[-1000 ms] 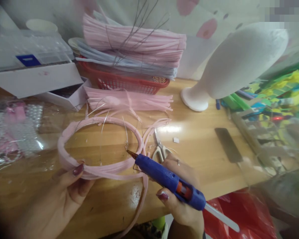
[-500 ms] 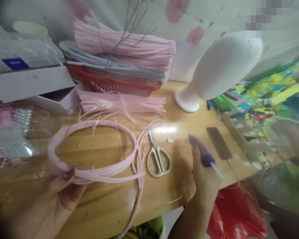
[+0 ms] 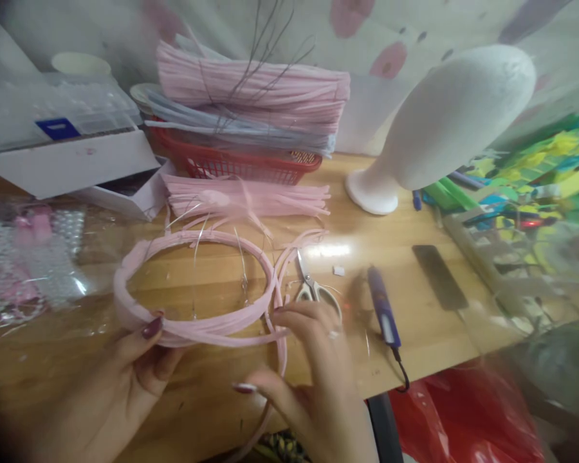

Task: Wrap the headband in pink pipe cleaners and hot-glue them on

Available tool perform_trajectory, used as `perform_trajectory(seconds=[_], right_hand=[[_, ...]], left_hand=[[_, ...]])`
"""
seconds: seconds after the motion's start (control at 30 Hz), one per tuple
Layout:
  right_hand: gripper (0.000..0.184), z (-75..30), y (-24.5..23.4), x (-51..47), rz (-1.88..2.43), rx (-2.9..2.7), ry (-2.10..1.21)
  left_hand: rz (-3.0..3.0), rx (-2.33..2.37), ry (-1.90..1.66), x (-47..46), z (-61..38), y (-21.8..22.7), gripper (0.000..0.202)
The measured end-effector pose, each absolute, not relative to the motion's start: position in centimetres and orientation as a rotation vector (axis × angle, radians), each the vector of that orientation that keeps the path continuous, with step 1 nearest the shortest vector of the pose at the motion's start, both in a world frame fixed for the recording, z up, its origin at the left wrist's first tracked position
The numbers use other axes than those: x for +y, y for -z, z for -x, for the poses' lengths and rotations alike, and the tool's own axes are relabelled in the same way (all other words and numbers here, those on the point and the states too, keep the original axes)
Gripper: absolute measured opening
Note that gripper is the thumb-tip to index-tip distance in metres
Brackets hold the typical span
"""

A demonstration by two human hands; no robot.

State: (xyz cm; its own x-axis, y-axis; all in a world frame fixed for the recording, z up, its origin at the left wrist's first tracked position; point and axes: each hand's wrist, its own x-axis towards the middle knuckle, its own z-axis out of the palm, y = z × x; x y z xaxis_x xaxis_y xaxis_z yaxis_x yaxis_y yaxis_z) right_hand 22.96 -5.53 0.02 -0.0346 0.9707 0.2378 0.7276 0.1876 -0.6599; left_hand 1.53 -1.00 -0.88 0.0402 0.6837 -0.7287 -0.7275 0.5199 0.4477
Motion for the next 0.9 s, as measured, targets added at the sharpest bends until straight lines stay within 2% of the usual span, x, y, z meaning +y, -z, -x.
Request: perform_trajectory(seconds=[0.1,0.13,0.2,0.7,0.9], right_hand=[[0.013,-21.5,0.0,-3.8,1.456,-1.899,-0.620],[0.011,-21.5,0.0,-3.5,1.418,-1.888,-0.658],[0.017,-21.7,0.0,-3.3,1.366,-1.848,-0.704],[0.021,-22.8,0.5,-1.8,1.502,-1.418,-0.939],[0.025,-22.6,0.2,-1.6,1.521,-1.393,-0.898]], left_hand=[[0.065,1.073,-1.117,-0.9,-1.6,0.7,0.019],[0.072,1.070,-1.128,-0.9,-1.6,0.6,0.020],[0.085,1.060,-1.135,-0.8,-1.6,0.4,0.021],[0.060,1.037,-1.135,-0.9,-1.4,0.6,0.017],[0.065,1.037,-1.146,-1.0,-1.5,0.7,0.022]])
